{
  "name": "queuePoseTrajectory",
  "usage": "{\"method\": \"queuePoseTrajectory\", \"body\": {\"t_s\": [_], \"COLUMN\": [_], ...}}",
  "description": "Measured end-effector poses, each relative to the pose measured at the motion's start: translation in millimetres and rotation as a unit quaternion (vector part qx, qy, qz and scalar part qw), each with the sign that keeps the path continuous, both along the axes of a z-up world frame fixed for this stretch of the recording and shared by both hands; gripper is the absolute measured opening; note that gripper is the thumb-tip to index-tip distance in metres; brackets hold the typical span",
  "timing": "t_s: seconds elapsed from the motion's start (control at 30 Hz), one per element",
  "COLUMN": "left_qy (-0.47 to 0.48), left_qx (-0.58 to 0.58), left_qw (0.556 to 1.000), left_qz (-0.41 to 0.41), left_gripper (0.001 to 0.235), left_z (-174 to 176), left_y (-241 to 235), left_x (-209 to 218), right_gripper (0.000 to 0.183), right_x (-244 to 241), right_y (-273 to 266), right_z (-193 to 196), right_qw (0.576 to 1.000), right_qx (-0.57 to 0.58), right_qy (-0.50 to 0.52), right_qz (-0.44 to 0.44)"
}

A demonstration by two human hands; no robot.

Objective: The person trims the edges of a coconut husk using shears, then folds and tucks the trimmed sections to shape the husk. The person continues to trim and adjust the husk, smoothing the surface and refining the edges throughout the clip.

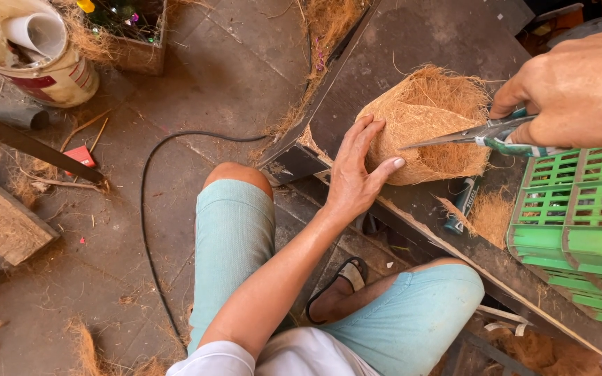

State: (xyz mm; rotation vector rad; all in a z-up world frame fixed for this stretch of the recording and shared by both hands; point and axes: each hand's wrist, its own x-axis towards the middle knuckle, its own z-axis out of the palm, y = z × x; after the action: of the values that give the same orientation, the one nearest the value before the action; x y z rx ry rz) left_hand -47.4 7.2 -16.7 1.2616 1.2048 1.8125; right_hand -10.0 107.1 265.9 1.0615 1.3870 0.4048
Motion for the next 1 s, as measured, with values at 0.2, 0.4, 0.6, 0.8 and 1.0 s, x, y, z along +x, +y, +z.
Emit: {"method": "queuePoseTrajectory", "body": {"t_s": [0.2, 0.4, 0.6, 0.8, 1.0], "left_qy": [0.001, 0.004, -0.001, 0.006, -0.004], "left_qx": [0.001, 0.005, 0.012, -0.006, -0.003], "left_qw": [1.000, 1.000, 1.000, 1.000, 1.000], "left_qz": [-0.006, -0.003, 0.002, -0.003, -0.023], "left_gripper": [0.058, 0.058, 0.057, 0.059, 0.058], "left_z": [0.2, 0.4, 1.4, -1.8, 3.9], "left_y": [-0.6, -1.1, 0.6, 0.3, -2.4], "left_x": [-0.4, -0.8, -1.9, 0.2, -4.4], "right_gripper": [0.042, 0.044, 0.043, 0.037, 0.032], "right_x": [-2.6, 3.4, -4.5, 18.2, 88.8], "right_y": [1.8, 4.4, -4.4, -7.9, 0.5], "right_z": [2.6, -0.3, -0.3, 11.5, 22.0], "right_qw": [1.000, 1.000, 0.999, 0.998, 0.947], "right_qx": [0.000, 0.003, 0.015, 0.036, 0.133], "right_qy": [-0.003, 0.004, -0.018, 0.006, 0.274], "right_qz": [0.017, 0.021, 0.027, 0.042, -0.105]}}
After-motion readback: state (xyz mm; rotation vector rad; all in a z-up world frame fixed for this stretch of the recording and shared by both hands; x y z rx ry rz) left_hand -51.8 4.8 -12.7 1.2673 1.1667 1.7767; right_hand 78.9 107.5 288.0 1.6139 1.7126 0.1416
